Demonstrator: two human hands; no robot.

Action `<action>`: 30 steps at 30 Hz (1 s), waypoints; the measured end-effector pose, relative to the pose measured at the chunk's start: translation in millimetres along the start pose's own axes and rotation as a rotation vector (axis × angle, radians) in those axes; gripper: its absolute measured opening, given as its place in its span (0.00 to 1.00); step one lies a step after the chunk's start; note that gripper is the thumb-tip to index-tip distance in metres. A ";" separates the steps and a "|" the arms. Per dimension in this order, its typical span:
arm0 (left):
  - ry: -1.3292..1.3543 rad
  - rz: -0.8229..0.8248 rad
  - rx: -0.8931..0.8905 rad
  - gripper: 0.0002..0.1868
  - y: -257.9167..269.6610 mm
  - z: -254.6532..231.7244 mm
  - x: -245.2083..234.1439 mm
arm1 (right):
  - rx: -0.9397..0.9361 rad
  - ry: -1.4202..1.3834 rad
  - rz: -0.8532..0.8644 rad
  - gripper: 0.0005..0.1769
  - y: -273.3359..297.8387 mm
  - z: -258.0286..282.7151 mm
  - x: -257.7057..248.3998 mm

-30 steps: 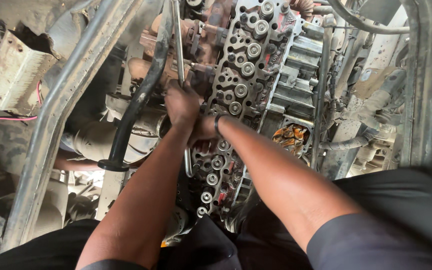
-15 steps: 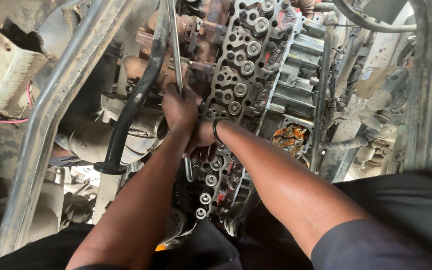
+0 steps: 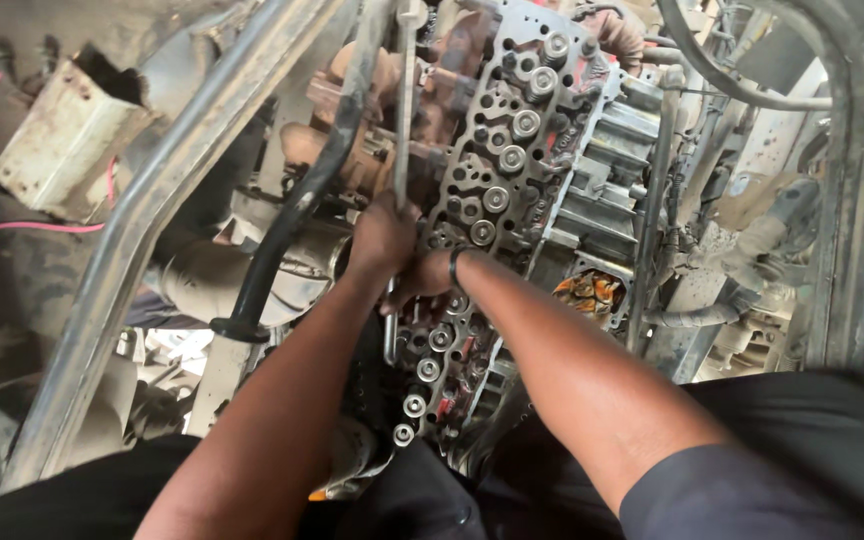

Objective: The person uses a long metal bar and a socket wrench to tighten bolts on an engine block inside a vehicle's engine compartment.

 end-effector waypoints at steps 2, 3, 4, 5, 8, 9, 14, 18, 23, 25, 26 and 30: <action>-0.062 0.068 -0.035 0.20 -9.7 3.8 4.5 | -0.036 0.020 0.106 0.22 7.2 6.6 2.9; -0.091 0.106 -0.056 0.21 -13.0 7.9 9.4 | -0.048 0.027 0.161 0.24 13.3 9.5 6.7; -0.120 0.125 -0.048 0.21 -15.9 10.2 12.8 | 0.000 0.159 0.032 0.21 20.4 8.4 -11.9; -0.149 0.144 -0.037 0.21 -20.4 12.1 16.4 | 0.045 0.290 -0.099 0.18 32.7 11.4 -34.9; -0.155 0.206 0.106 0.21 -23.9 16.5 25.1 | -0.014 0.956 -0.443 0.22 73.3 65.3 -97.9; -0.140 0.224 0.174 0.20 -23.5 13.5 28.1 | -0.011 0.955 -0.652 0.17 96.3 79.1 -119.0; -0.896 0.506 0.453 0.12 7.1 12.6 94.7 | -0.201 1.390 -1.225 0.19 151.8 152.8 -125.0; -0.543 0.620 0.060 0.21 23.1 15.7 91.0 | -0.127 1.597 -1.149 0.19 160.7 155.8 -122.2; -0.564 0.724 0.151 0.24 46.4 27.5 96.3 | 0.051 1.619 -0.638 0.16 144.2 126.2 -129.7; -0.636 0.797 0.172 0.24 52.1 51.0 98.4 | 0.178 1.607 -0.533 0.14 141.4 119.9 -131.2; -0.677 0.857 0.153 0.24 56.6 66.9 100.9 | 0.169 1.606 -0.556 0.14 140.0 124.9 -128.5; -0.812 1.110 0.016 0.26 81.1 123.5 115.5 | 0.183 1.590 -0.595 0.13 141.7 130.5 -122.6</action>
Point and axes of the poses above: each hand's wrist, its own y-axis away from the middle knuckle, its own x-axis out of the palm, z = x × y, the point moved 10 cm from there along -y, towards the middle knuckle, and after that the axes turned 14 degrees about -x, right-handed, at the moved point
